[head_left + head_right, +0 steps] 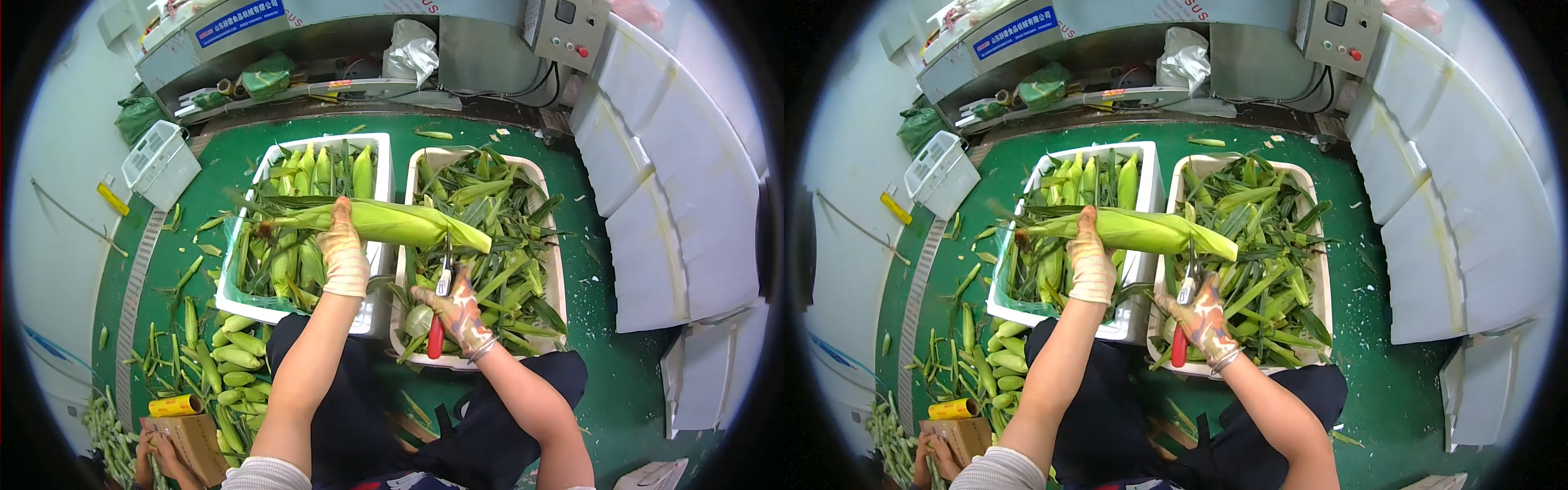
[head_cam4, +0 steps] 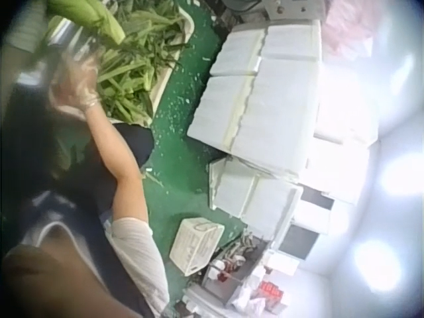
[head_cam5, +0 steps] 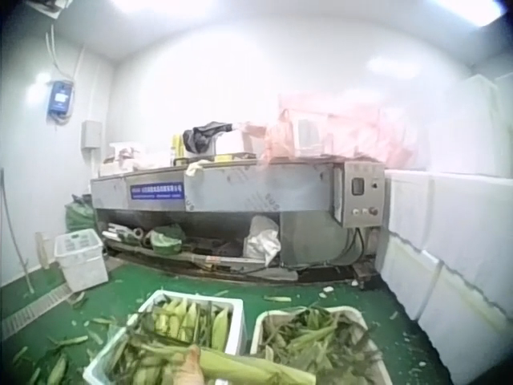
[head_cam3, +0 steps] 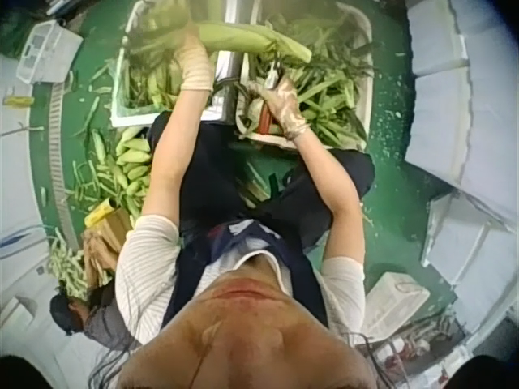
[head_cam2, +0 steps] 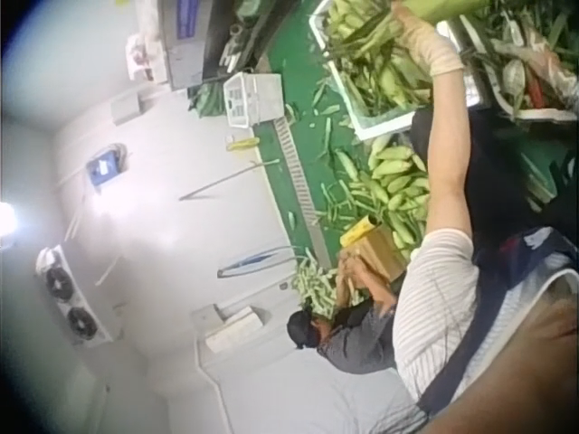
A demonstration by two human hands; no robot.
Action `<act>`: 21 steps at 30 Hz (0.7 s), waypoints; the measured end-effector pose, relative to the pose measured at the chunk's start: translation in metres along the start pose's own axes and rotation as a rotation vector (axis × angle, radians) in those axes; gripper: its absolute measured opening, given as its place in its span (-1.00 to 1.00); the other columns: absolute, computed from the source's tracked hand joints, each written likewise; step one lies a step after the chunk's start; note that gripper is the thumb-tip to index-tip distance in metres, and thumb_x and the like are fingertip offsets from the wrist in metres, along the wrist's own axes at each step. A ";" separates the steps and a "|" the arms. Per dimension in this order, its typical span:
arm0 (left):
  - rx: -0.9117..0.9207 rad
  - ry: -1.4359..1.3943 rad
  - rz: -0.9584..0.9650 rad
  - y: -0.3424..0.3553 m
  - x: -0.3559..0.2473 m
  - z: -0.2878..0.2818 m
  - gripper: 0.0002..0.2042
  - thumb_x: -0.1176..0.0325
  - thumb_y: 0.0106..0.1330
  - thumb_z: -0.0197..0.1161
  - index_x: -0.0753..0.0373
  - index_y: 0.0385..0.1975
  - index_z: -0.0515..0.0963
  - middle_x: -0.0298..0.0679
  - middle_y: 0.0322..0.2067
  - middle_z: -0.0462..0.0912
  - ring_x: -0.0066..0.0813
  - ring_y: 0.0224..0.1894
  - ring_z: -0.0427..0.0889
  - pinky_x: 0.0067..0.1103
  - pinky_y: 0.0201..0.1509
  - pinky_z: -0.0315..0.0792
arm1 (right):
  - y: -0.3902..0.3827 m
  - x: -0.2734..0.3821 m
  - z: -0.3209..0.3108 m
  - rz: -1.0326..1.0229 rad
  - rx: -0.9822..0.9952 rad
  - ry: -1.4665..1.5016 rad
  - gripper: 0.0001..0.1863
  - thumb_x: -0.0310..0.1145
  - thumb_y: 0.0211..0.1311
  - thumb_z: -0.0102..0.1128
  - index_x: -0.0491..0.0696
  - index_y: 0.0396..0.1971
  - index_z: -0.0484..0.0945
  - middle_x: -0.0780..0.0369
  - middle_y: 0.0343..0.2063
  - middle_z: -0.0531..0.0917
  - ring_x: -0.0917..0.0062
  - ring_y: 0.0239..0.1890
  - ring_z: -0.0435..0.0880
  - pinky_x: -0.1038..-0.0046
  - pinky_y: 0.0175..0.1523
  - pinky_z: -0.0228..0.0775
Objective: The person shucks ears of corn using shears to cut the ends and their hands to pull away the husks, placing the cleaned corn into a white crate and the husks into a beige crate.
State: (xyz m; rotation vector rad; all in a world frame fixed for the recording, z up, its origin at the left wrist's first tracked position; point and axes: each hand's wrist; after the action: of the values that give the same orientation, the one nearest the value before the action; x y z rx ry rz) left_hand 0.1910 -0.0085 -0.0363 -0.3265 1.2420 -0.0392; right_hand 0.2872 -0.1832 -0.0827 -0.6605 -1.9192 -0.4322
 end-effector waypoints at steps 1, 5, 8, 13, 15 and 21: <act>0.003 -0.001 -0.011 -0.002 0.004 0.000 -0.30 -0.07 0.05 0.40 0.46 -0.05 0.41 -0.11 -0.16 0.57 -0.33 -0.20 0.54 -0.46 -0.08 0.44 | 0.004 -0.005 -0.002 0.010 0.017 -0.005 -0.29 -0.11 -0.08 0.46 -0.27 -0.08 0.30 0.15 -0.35 0.55 0.47 -0.32 0.51 0.41 -0.13 0.41; 0.000 0.202 0.159 0.010 0.012 -0.006 -0.10 -0.20 -0.12 0.45 0.47 0.01 0.28 -0.04 -0.14 0.51 -0.29 -0.14 0.51 -0.44 -0.05 0.42 | 0.014 -0.019 -0.008 -0.108 0.071 -0.108 -0.73 -0.29 -0.06 0.32 -0.12 -0.50 0.44 0.19 -0.63 0.52 0.38 -0.56 0.49 0.40 -0.36 0.39; 0.113 0.033 0.082 0.029 -0.017 -0.014 -0.37 -0.08 -0.09 0.49 0.29 -0.15 0.50 -0.16 -0.23 0.58 -0.31 -0.22 0.56 -0.36 -0.17 0.46 | -0.002 -0.016 -0.024 -0.015 0.064 -0.222 -0.75 -0.28 -0.06 0.31 -0.11 -0.48 0.47 0.18 -0.62 0.57 0.41 -0.58 0.50 0.38 -0.39 0.41; 0.316 0.048 0.063 0.059 -0.023 -0.024 -0.29 -0.07 -0.02 0.45 0.46 -0.07 0.44 -0.11 -0.28 0.61 -0.29 -0.28 0.60 -0.42 -0.19 0.49 | -0.018 -0.007 -0.048 0.126 0.046 -0.049 -0.29 0.02 -0.11 0.44 -0.20 -0.17 0.29 0.18 -0.53 0.58 0.41 -0.45 0.59 0.37 -0.26 0.49; 0.434 0.088 0.015 0.050 0.009 -0.012 -0.35 -0.04 0.05 0.41 0.42 -0.08 0.41 -0.07 -0.31 0.61 -0.28 -0.33 0.61 -0.42 -0.21 0.52 | -0.008 0.009 -0.040 0.027 0.111 -0.246 -0.17 0.08 -0.17 0.46 -0.22 -0.09 0.25 0.16 -0.44 0.58 0.34 -0.38 0.59 0.35 -0.23 0.49; 0.593 -0.169 -0.157 0.030 -0.008 -0.003 -0.59 0.04 0.19 0.30 0.27 -0.21 0.46 -0.13 -0.39 0.65 -0.31 -0.40 0.63 -0.41 -0.28 0.56 | -0.006 0.006 -0.037 0.065 0.237 0.089 -0.42 -0.25 -0.11 0.43 -0.15 -0.09 0.37 0.09 -0.35 0.62 0.32 -0.35 0.63 0.38 -0.23 0.51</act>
State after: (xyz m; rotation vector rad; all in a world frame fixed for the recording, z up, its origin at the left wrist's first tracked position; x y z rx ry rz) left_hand 0.1810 0.0210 -0.0376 0.0897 0.9815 -0.4958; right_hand 0.3082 -0.2070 -0.0614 -0.5378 -1.8237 -0.1861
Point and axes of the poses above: each hand's wrist, its own y-axis towards the middle knuckle, its own z-axis out of the palm, x = y × z
